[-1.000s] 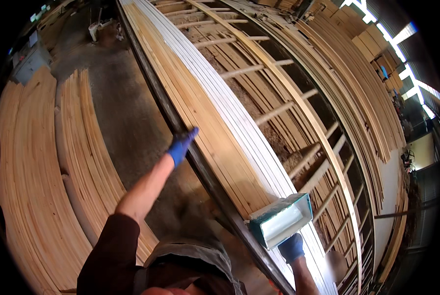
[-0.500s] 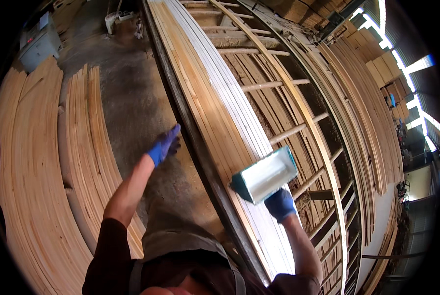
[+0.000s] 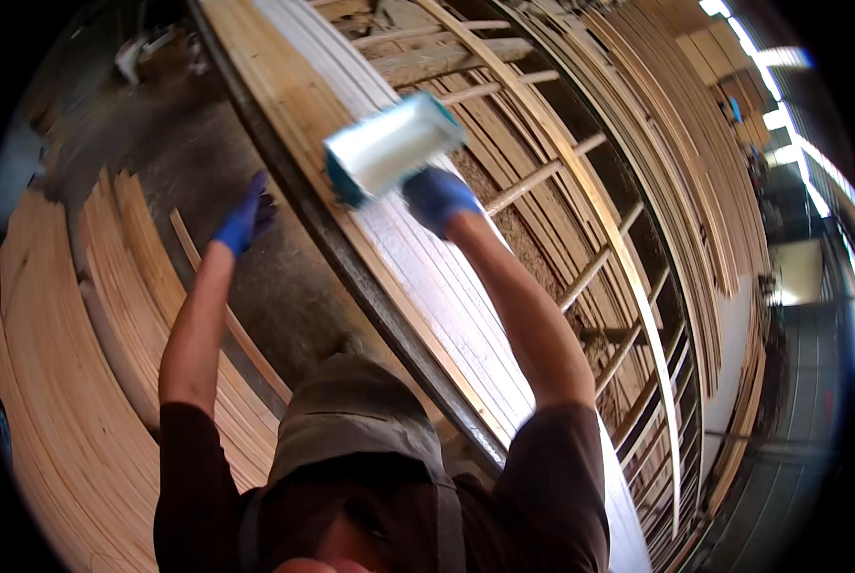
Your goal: The person arranges several long, thin wooden planks side-by-side on a metal rack. They then use a paint roller to apply a white substance to the surface of the planks.
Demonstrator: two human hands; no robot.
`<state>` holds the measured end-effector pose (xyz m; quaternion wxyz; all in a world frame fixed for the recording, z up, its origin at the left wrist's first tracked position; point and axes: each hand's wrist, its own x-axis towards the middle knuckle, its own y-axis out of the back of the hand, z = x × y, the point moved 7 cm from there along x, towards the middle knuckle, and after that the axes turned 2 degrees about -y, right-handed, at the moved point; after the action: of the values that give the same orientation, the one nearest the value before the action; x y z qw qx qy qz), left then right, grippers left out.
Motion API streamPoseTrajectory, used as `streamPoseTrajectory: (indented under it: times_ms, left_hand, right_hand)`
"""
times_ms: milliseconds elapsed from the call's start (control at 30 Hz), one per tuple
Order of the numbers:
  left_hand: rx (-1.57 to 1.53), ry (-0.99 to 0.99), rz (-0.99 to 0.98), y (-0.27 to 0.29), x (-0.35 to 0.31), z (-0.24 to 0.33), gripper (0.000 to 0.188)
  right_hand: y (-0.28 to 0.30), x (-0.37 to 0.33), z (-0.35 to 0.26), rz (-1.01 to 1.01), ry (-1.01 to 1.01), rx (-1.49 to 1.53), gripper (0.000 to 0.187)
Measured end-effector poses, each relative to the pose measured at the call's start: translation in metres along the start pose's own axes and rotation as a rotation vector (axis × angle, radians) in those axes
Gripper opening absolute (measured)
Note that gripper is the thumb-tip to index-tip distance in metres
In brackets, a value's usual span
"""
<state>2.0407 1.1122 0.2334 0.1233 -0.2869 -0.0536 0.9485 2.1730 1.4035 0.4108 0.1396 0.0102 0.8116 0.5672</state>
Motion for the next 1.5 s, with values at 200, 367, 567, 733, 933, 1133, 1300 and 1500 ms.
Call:
streamPoseTrajectory:
  times_ms: [200, 367, 567, 733, 933, 1133, 1300, 1500]
  left_hand:
    - [-0.159, 0.104, -0.403, 0.132, 0.103, -0.043, 0.05]
    - [0.035, 0.373, -0.244, 0.128, 0.107, -0.048, 0.078]
    - [0.198, 0.501, -0.306, 0.138, 0.107, -0.067, 0.081]
    - [0.367, 0.608, -0.485, 0.166, 0.091, -0.14, 0.073]
    - [0.526, 0.819, -0.279, 0.231, 0.029, -0.223, 0.063]
    - [0.51, 0.979, -0.42, 0.177, -0.049, -0.294, 0.062]
    - [0.632, 0.825, -0.778, 0.094, -0.11, -0.339, 0.052]
    - [0.849, 0.736, -0.604, 0.065, -0.148, -0.305, 0.047]
  right_hand:
    - [-0.013, 0.182, -0.085, 0.283, 0.207, 0.126, 0.019]
    - [-0.047, 0.263, -0.149, 0.331, 0.039, 0.069, 0.027]
    - [-0.028, 0.149, -0.129, 0.256, -0.06, 0.181, 0.022]
    - [-0.056, -0.066, -0.044, 0.252, -0.34, 0.227, 0.023]
    - [-0.101, -0.372, 0.093, 0.222, -0.696, 0.1, 0.025]
    - [-0.13, -0.684, 0.199, 0.15, -1.051, -0.008, 0.022]
    - [-0.126, -0.883, 0.259, 0.1, -1.317, -0.085, 0.027]
    - [-0.121, -1.0, 0.287, 0.054, -1.575, -0.046, 0.028]
